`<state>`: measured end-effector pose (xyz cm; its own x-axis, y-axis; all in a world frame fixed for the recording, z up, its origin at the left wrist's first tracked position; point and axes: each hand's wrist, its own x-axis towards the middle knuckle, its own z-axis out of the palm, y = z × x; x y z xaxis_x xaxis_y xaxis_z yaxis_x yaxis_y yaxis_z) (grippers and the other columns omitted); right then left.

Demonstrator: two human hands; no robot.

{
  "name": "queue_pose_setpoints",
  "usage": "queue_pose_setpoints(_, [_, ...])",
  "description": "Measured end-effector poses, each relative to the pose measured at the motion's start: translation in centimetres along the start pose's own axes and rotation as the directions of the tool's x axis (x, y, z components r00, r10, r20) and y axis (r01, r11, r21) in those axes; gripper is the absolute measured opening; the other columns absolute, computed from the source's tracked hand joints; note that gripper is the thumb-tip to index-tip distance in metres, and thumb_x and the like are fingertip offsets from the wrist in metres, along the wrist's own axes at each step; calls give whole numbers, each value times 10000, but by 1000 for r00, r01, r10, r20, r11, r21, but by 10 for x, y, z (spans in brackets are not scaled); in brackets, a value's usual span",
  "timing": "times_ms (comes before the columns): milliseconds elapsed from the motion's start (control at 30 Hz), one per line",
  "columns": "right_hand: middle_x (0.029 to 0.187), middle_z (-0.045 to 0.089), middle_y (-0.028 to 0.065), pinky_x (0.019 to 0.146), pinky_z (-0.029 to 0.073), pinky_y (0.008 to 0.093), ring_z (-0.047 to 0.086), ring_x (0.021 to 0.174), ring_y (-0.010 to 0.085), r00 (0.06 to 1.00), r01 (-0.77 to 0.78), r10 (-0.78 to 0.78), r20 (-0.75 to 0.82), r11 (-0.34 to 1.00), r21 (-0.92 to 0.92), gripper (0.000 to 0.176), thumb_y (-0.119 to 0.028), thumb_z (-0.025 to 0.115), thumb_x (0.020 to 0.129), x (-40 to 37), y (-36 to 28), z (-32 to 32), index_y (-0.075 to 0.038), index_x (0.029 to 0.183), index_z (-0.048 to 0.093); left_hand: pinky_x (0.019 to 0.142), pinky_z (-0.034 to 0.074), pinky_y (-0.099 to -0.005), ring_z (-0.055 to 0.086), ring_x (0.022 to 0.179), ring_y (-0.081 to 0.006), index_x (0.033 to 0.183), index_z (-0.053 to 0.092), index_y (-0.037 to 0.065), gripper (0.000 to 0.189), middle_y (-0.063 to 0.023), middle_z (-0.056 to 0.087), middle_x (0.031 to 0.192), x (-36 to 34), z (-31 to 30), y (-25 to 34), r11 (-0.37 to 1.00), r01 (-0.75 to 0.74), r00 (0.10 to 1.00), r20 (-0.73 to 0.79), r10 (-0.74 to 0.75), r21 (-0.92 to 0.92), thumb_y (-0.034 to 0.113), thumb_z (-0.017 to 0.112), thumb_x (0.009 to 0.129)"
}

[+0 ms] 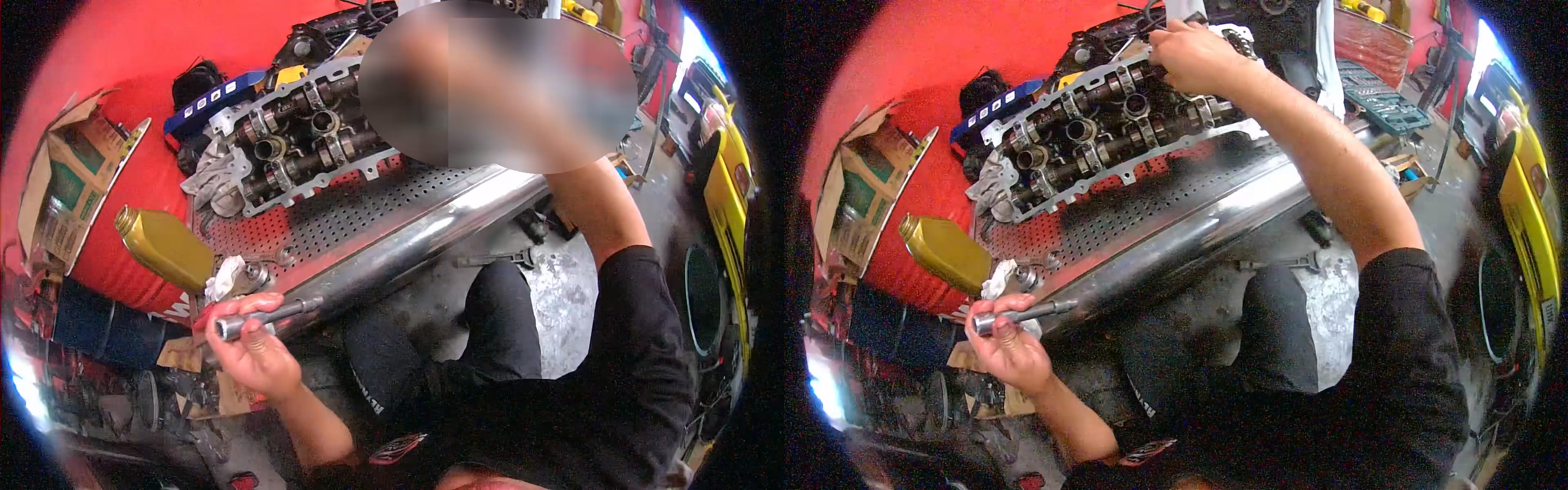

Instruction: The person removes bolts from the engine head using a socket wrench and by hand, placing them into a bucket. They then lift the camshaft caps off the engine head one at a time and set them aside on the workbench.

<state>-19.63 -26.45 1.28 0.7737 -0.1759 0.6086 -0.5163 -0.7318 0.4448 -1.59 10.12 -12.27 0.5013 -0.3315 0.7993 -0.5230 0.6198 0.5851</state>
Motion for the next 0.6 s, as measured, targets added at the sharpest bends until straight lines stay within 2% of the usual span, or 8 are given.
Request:
queue_pose_setpoints(67, [1074, 604, 79, 970, 449, 426, 544, 1107, 290, 998, 64, -63, 29, 997, -38, 269, -189, 762, 743, 4, -2, 1, -70, 980, 716, 766, 546, -414, 638, 779, -264, 1180, 433, -53, 400, -182, 652, 827, -5, 10, 4, 999, 45, 999, -17, -44, 29, 262, 596, 994])
queue_pose_setpoints(133, [1069, 578, 82, 974, 443, 424, 532, 1123, 281, 996, 74, -72, 47, 995, -59, 260, -196, 763, 743, 6, -5, 1, -58, 957, 707, 761, 551, -418, 640, 782, -270, 1187, 435, -49, 380, -183, 651, 834, -6, 15, 1, 999, 25, 1000, 8, -24, -46, 229, 601, 989])
queue_pose_setpoints(200, [1074, 573, 97, 954, 449, 423, 529, 1121, 277, 997, 68, -68, 29, 998, -6, 239, -210, 748, 769, 2, -4, 2, -49, 939, 696, 766, 544, -442, 632, 764, -273, 1187, 433, -43, 373, -174, 641, 831, -8, 17, 5, 998, 35, 999, 22, -34, -54, 235, 594, 996])
queue_pose_setpoints(267, [1078, 568, 92, 950, 449, 416, 528, 1115, 273, 996, 82, -84, -38, 996, -47, 246, -224, 742, 777, -1, -3, 11, -49, 943, 695, 772, 550, -444, 631, 759, -267, 1178, 431, -39, 376, -180, 636, 819, -10, 19, 7, 994, 86, 996, 2, -86, -68, 236, 605, 989])
queue_pose_setpoints(333, [1081, 564, 88, 948, 448, 408, 528, 1109, 269, 995, 69, -71, -74, 997, -30, 265, -244, 749, 775, -2, -4, 15, -53, 952, 698, 774, 551, -446, 630, 760, -268, 1179, 429, -40, 371, -184, 636, 820, -10, 23, 6, 995, 70, 997, 28, -68, -72, 223, 606, 987])
queue_pose_setpoints(467, [1089, 571, 86, 935, 449, 404, 543, 1087, 261, 999, -3, 6, 34, 996, -91, 207, -215, 751, 769, 7, -19, -4, -61, 903, 718, 771, 550, -441, 627, 763, -268, 1170, 427, -47, 356, -182, 636, 809, -13, 33, 9, 989, 92, 995, 44, -87, -116, 201, 603, 986])
queue_pose_setpoints(500, [1069, 577, 81, 921, 448, 403, 556, 1066, 252, 999, -24, 21, -27, 996, -83, 180, -190, 753, 748, 6, -22, -2, -58, 864, 715, 768, 550, -436, 626, 759, -268, 1163, 428, -50, 346, -180, 636, 805, -13, 36, 11, 988, 96, 995, 40, -92, -119, 191, 601, 985])
queue_pose_setpoints(600, [1046, 579, 73, 903, 447, 392, 565, 1052, 247, 999, 18, -24, -42, 991, -134, 164, -173, 751, 741, 8, -20, 10, -60, 851, 709, 767, 549, -435, 626, 763, -272, 1162, 429, -49, 338, -182, 638, 810, -16, 39, 13, 988, 86, 996, 45, -80, -129, 182, 599, 984])
